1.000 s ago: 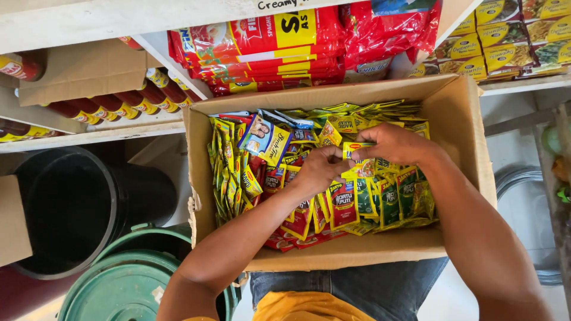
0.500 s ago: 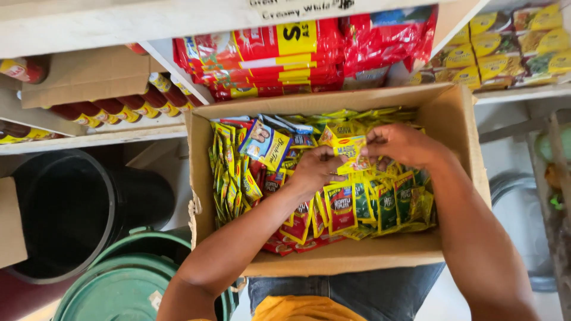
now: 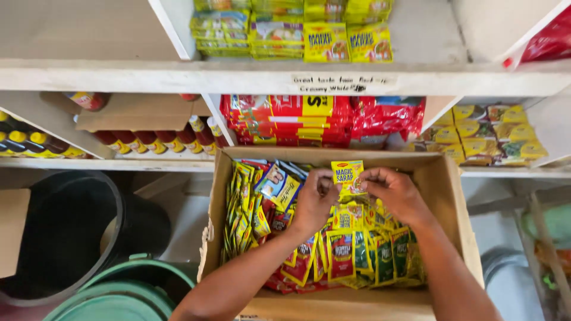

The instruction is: Stocking seasoning packets from a cardboard box onto store shelves.

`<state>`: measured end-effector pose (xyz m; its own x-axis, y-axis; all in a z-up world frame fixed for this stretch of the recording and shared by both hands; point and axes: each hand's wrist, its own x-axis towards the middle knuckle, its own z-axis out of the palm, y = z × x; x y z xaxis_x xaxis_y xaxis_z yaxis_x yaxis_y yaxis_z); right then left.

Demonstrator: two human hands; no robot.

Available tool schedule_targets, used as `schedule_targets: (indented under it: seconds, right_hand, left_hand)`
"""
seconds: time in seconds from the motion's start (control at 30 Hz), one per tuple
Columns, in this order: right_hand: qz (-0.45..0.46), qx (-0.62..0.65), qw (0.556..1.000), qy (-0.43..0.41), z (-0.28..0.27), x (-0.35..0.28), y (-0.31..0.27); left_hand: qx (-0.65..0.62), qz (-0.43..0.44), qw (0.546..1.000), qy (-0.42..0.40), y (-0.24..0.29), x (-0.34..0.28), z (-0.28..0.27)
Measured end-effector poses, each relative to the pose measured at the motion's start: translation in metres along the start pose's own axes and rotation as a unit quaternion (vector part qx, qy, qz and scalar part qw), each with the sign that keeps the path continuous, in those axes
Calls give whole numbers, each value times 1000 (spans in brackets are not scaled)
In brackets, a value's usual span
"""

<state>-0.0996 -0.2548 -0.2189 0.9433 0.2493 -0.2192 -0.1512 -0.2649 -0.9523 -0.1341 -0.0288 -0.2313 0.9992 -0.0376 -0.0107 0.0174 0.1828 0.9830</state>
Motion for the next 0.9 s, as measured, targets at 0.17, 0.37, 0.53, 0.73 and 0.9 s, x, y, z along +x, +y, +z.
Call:
schedule_targets:
  seconds: [0.17,0.37,0.53,0.73,0.9]
  right_hand:
    - [-43,-9,997,60,2,1,-35]
    - [-149,-56,980,121,-18,7,-86]
    - [-146,-56,977,143,-43,18,-134]
    - [-210,-161,948,175,-48,31,-218]
    - [-225,-189,937,190,-57,67,-245]
  left_hand:
    - [110,119,987,5,32,1,1]
    - [132,219,967,-13,110,9,8]
    - [259,433,863,-7,158,27,9]
    - [336,490,804,31,203,62,12]
    - [399,521,752,61,224,96,9]
